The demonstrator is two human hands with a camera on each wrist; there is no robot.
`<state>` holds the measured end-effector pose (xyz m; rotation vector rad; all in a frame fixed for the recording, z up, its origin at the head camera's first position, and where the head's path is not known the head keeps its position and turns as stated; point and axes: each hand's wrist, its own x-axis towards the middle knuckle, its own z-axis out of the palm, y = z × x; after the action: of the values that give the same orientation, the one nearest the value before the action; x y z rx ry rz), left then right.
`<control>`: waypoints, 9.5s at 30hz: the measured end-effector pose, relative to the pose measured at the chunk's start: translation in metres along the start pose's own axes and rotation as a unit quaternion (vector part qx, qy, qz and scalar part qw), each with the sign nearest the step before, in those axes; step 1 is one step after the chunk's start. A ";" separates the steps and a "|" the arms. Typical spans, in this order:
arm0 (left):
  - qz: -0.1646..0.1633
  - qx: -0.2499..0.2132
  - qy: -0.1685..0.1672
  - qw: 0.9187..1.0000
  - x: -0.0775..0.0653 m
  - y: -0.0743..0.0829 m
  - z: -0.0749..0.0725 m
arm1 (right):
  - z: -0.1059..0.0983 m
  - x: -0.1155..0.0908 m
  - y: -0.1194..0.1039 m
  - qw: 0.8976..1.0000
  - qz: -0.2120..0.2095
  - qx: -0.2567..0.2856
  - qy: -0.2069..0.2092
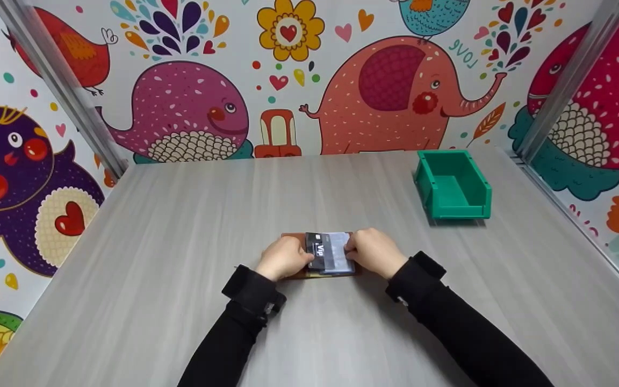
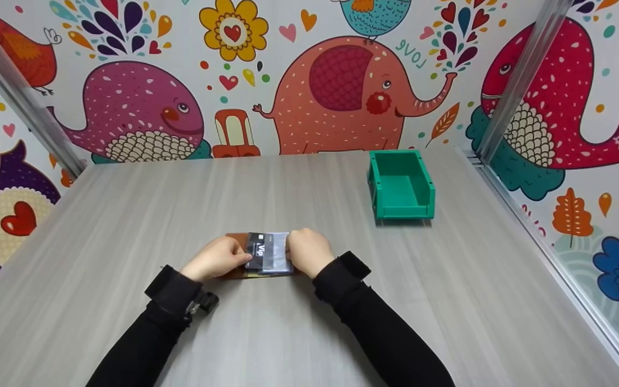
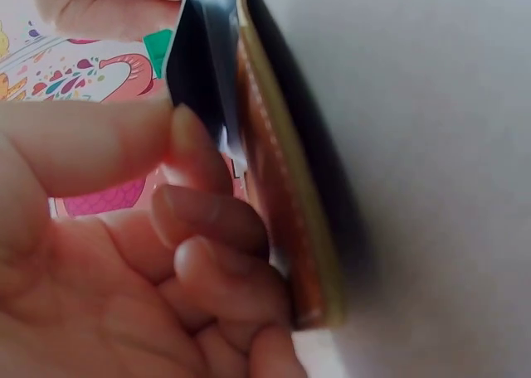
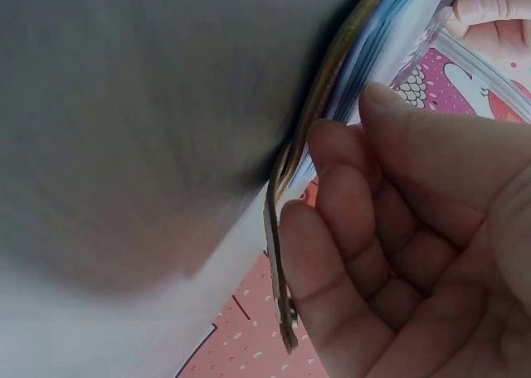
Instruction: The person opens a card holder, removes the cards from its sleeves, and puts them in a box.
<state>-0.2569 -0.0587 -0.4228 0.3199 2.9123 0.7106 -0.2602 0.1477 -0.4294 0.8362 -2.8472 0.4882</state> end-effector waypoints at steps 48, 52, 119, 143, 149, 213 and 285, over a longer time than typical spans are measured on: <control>0.017 -0.063 0.034 0.997 -0.010 -0.011 -0.016 | 0.003 -0.001 0.001 1.000 0.000 -0.005 0.007; 0.021 -0.062 0.049 0.997 -0.011 -0.011 -0.018 | 0.003 -0.001 0.000 1.000 0.003 -0.009 0.008; 0.108 -0.106 0.165 0.975 -0.019 0.023 -0.005 | -0.021 -0.024 -0.011 0.992 -0.013 0.083 0.092; 0.095 -0.058 0.164 0.980 -0.019 0.027 0.004 | -0.023 -0.025 -0.007 0.986 0.047 0.122 0.106; 0.089 -0.052 0.189 0.976 -0.017 0.021 0.000 | -0.027 -0.029 0.002 0.983 0.047 0.140 0.109; -0.031 0.097 0.091 0.991 -0.011 -0.017 -0.004 | -0.099 -0.078 0.124 0.944 0.239 0.121 0.192; -0.034 0.104 0.092 0.990 -0.009 -0.018 -0.002 | -0.104 -0.059 0.152 0.943 0.287 0.031 0.165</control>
<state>-0.2519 -0.0768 -0.4286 0.1814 3.1627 0.4470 -0.2903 0.3339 -0.3852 -0.0983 -2.7197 0.7048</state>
